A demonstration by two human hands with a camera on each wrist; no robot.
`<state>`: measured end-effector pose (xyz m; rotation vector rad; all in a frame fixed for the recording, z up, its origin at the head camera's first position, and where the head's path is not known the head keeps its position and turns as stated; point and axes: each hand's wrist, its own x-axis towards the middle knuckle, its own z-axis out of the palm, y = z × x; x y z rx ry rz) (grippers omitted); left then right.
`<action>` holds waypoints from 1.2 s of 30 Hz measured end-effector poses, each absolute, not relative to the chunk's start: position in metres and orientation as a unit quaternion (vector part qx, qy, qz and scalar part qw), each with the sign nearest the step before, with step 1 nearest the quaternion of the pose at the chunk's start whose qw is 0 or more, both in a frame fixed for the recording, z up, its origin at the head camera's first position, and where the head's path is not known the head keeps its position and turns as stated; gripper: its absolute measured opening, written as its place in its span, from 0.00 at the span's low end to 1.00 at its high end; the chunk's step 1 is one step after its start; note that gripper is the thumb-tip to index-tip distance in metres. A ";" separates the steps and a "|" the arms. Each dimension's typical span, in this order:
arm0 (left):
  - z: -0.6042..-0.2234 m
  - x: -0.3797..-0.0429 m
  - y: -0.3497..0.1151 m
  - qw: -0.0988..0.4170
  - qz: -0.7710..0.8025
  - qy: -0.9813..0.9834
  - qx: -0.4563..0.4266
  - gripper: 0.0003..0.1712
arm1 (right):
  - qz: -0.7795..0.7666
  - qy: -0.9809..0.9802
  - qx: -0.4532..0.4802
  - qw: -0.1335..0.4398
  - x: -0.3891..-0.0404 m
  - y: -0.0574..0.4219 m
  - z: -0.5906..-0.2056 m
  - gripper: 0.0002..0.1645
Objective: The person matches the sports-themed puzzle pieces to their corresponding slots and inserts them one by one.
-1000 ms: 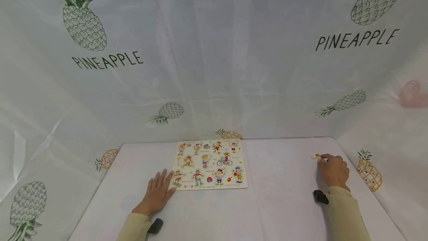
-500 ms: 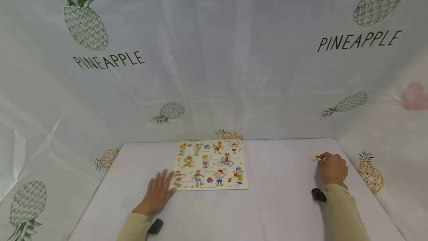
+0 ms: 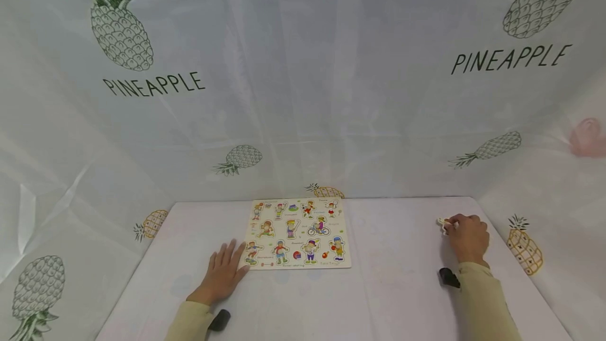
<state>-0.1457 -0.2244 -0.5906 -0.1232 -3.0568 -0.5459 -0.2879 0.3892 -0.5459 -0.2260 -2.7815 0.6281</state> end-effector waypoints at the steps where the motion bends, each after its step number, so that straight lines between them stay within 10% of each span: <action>1: -0.591 -0.146 -0.225 0.017 -0.176 -0.983 -0.038 0.38 | 0.221 -0.962 -0.073 0.143 -0.287 0.386 -0.544 0.12; 36: -0.593 -0.147 -0.225 0.012 -0.174 -0.984 -0.034 0.39 | 0.313 -0.929 0.090 0.175 -0.295 0.233 -0.518 0.09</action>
